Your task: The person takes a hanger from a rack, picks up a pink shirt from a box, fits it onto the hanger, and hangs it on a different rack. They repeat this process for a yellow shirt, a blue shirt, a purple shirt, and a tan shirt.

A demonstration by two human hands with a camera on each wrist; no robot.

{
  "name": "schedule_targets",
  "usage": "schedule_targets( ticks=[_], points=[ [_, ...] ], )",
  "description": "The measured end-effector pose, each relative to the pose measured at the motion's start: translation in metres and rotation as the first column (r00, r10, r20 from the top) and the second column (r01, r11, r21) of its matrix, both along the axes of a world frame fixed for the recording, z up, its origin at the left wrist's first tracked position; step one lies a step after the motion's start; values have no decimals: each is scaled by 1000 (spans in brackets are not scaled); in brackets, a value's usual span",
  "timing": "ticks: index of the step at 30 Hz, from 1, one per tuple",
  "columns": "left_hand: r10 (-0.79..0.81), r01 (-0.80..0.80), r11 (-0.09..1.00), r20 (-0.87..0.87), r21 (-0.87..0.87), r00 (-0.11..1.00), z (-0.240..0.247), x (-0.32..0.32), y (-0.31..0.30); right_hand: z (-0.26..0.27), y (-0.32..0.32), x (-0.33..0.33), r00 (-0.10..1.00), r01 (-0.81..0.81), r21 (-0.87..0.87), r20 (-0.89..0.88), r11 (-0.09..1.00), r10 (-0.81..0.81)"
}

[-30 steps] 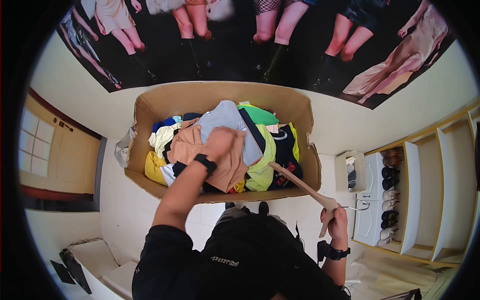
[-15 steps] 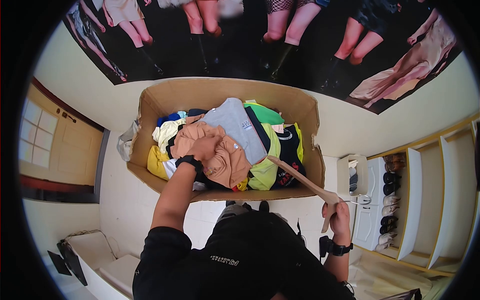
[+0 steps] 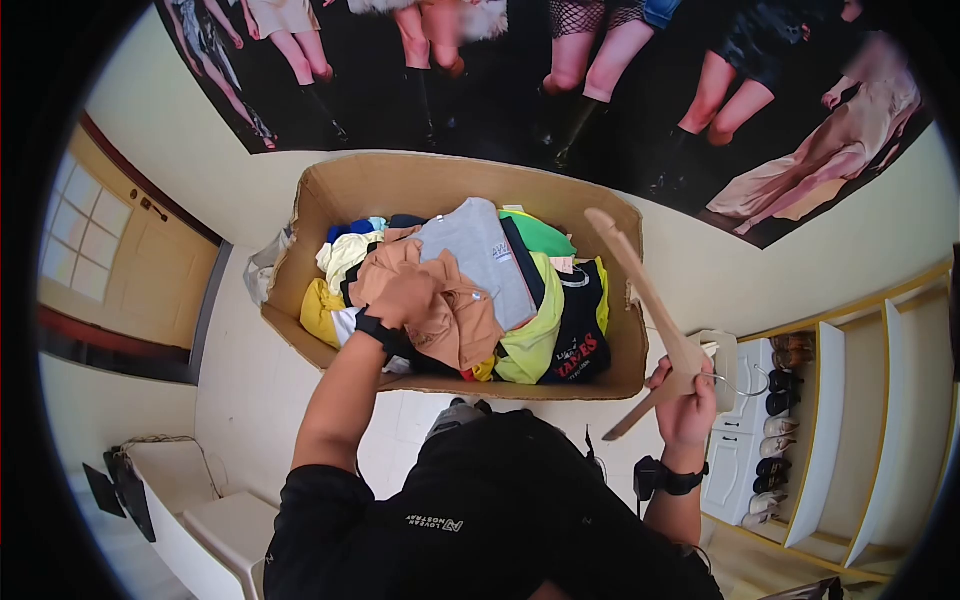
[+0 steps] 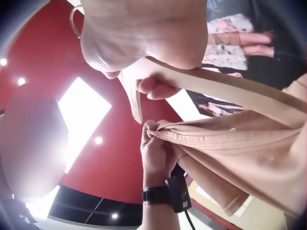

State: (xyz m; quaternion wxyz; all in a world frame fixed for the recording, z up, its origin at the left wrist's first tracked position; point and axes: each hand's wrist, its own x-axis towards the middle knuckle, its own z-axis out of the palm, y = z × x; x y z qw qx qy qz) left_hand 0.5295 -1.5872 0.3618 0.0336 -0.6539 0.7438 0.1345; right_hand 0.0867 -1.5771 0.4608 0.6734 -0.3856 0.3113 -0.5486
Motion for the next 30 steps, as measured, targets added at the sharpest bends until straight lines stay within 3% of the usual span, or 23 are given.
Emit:
schedule_targets(
  ticks=[2,6,8,11,13,15,20,23,27,30],
  points=[
    [34,-37,943,-15,-331,999,44,-6,-1,9,-12,4,997,-25,-17,79,1000,26],
    [5,-36,927,-84,-374,996,136,-13,-10,43,-32,38,977,-109,-222,155,969,145],
    [-115,54,843,-81,-535,990,176,-18,-9,63,-39,63,968,-120,-313,173,942,181],
    [-90,-7,865,-169,-501,982,218,-21,-1,83,-49,100,943,-142,-476,202,868,265],
    [-87,8,856,-129,-517,988,238,-18,7,96,-52,124,921,-160,-560,212,813,327],
    [-169,23,780,-176,-626,970,259,-22,18,107,-51,146,852,-191,-616,283,764,441],
    [-118,-42,782,-215,-621,969,301,-20,49,132,-57,187,758,-232,-757,253,612,601],
    [-174,-29,693,-207,-721,963,320,-22,73,130,-51,211,713,-287,-770,225,570,664],
    [-130,-166,685,-344,-710,930,330,-21,115,104,-37,217,613,-456,-706,192,542,766],
    [-92,-301,615,-446,-729,890,330,-21,148,96,-33,215,543,-528,-689,174,496,821]
  ],
)
